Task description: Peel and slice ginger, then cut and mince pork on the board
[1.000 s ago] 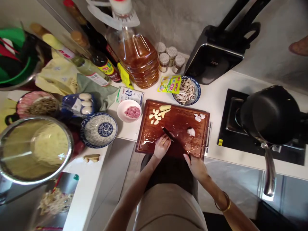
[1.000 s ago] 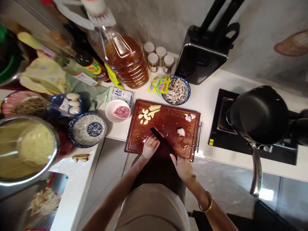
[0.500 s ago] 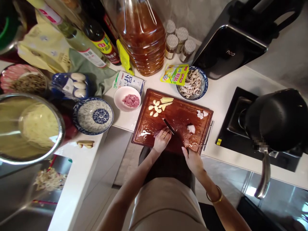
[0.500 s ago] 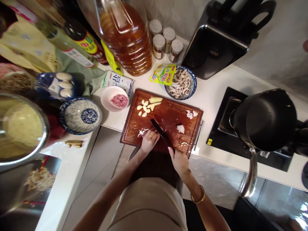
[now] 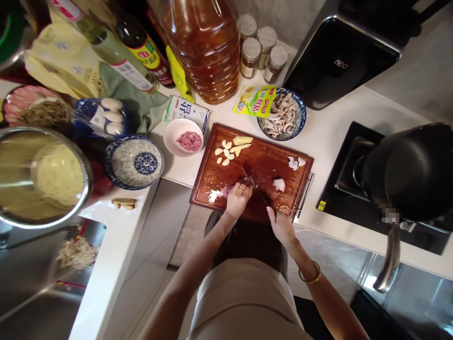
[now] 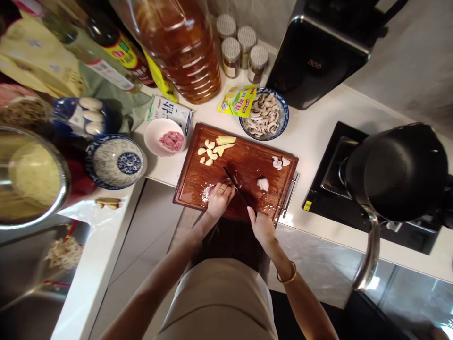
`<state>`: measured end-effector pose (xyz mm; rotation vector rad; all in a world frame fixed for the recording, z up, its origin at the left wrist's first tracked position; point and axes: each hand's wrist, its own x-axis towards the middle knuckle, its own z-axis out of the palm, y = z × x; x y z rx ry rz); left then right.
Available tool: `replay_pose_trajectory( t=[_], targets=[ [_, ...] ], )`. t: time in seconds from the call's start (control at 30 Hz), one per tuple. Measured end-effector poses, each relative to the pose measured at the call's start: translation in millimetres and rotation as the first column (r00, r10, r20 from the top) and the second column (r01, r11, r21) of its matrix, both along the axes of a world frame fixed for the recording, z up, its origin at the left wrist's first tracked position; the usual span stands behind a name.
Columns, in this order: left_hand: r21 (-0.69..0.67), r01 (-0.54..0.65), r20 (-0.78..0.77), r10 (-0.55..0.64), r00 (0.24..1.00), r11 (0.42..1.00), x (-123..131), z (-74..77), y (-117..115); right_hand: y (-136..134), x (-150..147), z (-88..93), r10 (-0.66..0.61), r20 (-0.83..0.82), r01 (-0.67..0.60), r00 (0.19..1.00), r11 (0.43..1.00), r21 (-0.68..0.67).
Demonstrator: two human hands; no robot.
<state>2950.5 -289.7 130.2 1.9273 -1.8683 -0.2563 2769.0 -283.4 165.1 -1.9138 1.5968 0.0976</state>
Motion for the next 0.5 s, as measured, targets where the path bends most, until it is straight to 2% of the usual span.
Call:
replay_pose_trajectory(
  t=[0.13,0.27,0.4,0.5],
  targets=[
    [0.027,-0.066,0.057,0.065,0.996,0.997,-2.4,1.9,-1.6,10.5,-16.3,-5.5,-0.033,-0.012,0.033,0.999,0.999,0.011],
    [0.038,-0.116,0.037,0.114,0.993,0.993,-3.3,1.3,0.3,27.0,-39.3,-5.4,-0.088,-0.012,0.089,0.996,0.993,0.084],
    [0.022,-0.059,-0.023,0.06,0.998,0.998,-4.0,-1.2,5.9,27.8,-38.2,0.6,-0.137,0.096,0.13,0.986,0.989,0.068],
    [-0.013,-0.01,-0.035,0.01,0.999,1.0,-4.9,-3.0,8.6,20.2,-26.5,7.1,-0.091,0.117,0.086,0.989,0.995,0.049]
  ],
)
